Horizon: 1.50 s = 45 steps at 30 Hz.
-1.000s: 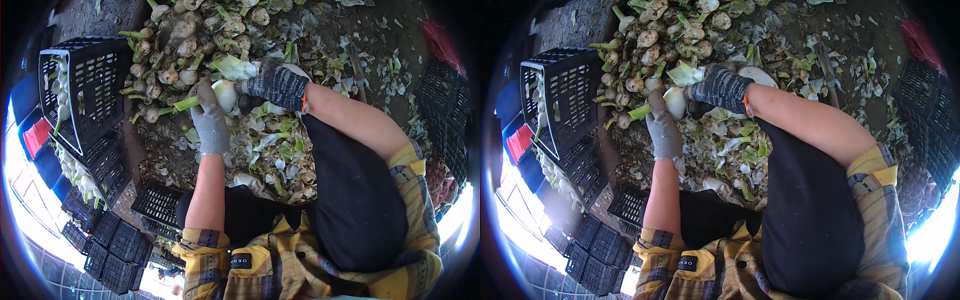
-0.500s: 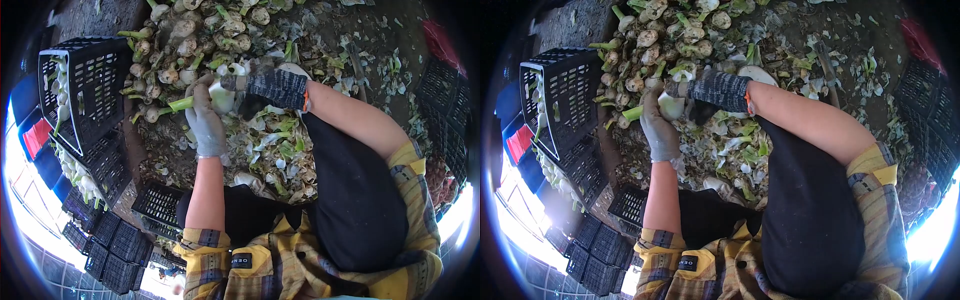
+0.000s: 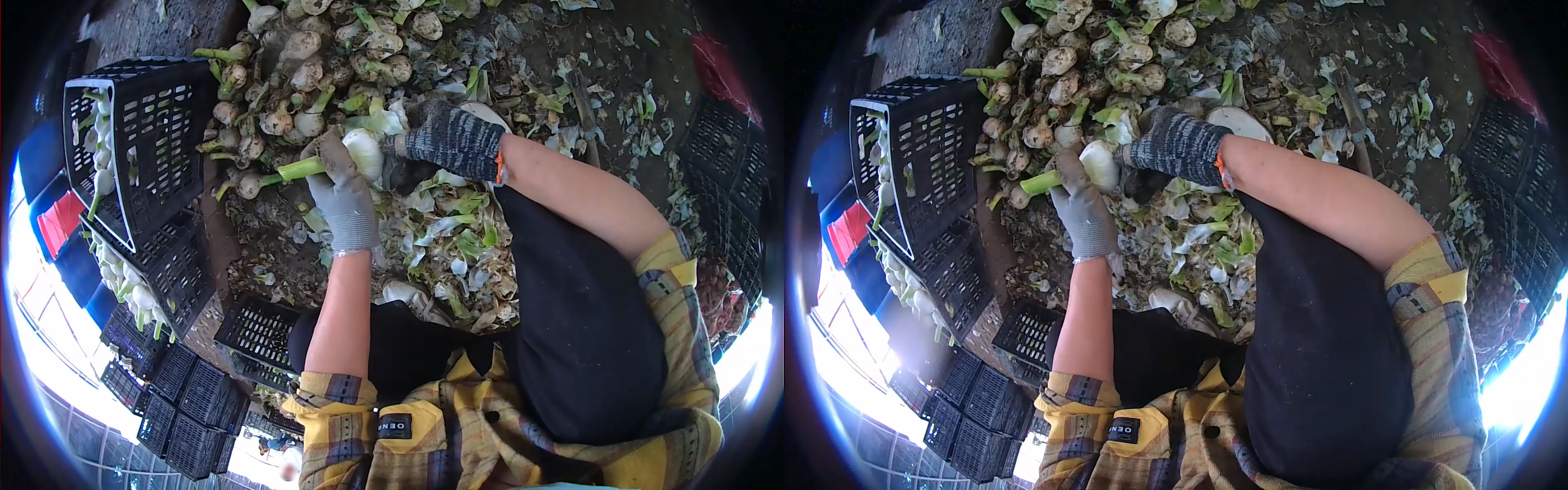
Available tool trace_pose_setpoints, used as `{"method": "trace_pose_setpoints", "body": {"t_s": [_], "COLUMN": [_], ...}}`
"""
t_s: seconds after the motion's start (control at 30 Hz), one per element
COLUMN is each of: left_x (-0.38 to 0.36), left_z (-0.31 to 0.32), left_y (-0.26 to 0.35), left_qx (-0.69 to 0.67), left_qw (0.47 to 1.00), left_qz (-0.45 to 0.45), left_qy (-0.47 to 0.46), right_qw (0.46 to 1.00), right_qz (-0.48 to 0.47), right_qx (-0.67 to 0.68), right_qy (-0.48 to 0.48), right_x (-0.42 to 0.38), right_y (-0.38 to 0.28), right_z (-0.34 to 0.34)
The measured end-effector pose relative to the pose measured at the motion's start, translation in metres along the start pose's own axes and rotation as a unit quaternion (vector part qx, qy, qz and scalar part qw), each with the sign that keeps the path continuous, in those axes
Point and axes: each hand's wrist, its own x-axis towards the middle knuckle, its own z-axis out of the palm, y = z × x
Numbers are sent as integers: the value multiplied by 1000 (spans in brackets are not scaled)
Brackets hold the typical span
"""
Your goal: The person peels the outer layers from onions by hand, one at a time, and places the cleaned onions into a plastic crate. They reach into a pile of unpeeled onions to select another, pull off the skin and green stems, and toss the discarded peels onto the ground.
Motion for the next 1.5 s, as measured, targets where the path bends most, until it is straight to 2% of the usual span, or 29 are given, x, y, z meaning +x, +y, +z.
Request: {"method": "trace_pose_setpoints", "body": {"t_s": [0.03,0.13,0.17,0.23,0.3,0.33,0.4,0.47,0.57,0.63,0.67,0.7,0.8,0.83,0.9,0.93,0.97,1.0,1.03,1.07,1.13,1.2,1.23,1.27,1.3,1.37,1.4,1.43,1.5], "left_x": [0,-10,-11,-10,-6,-3,0,8,7,8,9,11,14,18,25,30,34,38,55,54,60,60,65,69,73,70,87,105,120], "left_z": [1,39,38,33,32,32,26,17,19,17,16,16,21,22,12,7,2,1,-15,-9,-12,-1,10,10,11,33,16,-2,-11], "left_y": [1,34,35,36,38,38,34,32,36,32,31,38,57,67,93,118,147,172,199,221,232,208,186,163,141,106,81,54,29], "left_qx": [-65,144,184,262,45,-66,-69,-207,-250,-185,-152,-258,-273,-277,-258,-245,-272,-275,-312,-443,-315,-182,-93,89,269,328,425,515,622], "left_qw": [998,987,982,964,993,986,990,960,943,964,973,931,912,897,924,943,951,960,948,884,934,979,993,992,957,944,898,836,768], "left_qz": [-3,-56,-43,-16,-104,-146,-122,-181,-212,-181,-166,-243,-274,-302,-252,-206,-150,-45,-17,-28,27,58,61,65,65,44,112,180,147], "left_qy": [-5,35,13,-30,22,47,27,45,60,56,55,88,135,163,124,87,9,-39,-56,-146,-165,-73,-42,-63,-82,9,-24,-56,-34], "right_qw": [998,987,997,944,946,957,992,999,965,930,951,960,990,987,974,983,986,988,990,988,989,988,987,985,983,926,882,895,917], "right_qz": [39,-18,36,141,184,181,92,0,-64,-129,-77,-70,-32,-80,-165,-97,-81,-66,-50,-69,-48,-44,-64,-83,-102,-270,-350,-335,-303], "right_qx": [-31,-147,-1,287,261,219,89,-37,-256,-338,-299,-271,-140,-133,-121,-146,-142,-137,-132,-140,-136,-141,-144,-148,-151,-264,-315,-293,-251], "right_qy": [28,70,73,74,62,54,14,8,-13,68,6,5,18,45,97,46,34,20,6,13,16,36,36,35,35,8,-6,-29,-73], "right_x": [1,8,10,15,20,20,21,20,21,0,-4,-4,-5,-2,2,0,-2,0,1,4,0,1,0,-1,-3,5,7,6,3], "right_y": [-2,3,8,22,34,38,44,47,49,22,9,5,-5,1,23,21,25,33,41,47,35,37,35,32,31,49,56,55,41], "right_z": [2,7,6,1,-2,-3,0,4,8,5,-2,-2,-5,-3,3,1,2,5,8,11,6,5,3,1,-1,-4,-4,-5,-12]}}
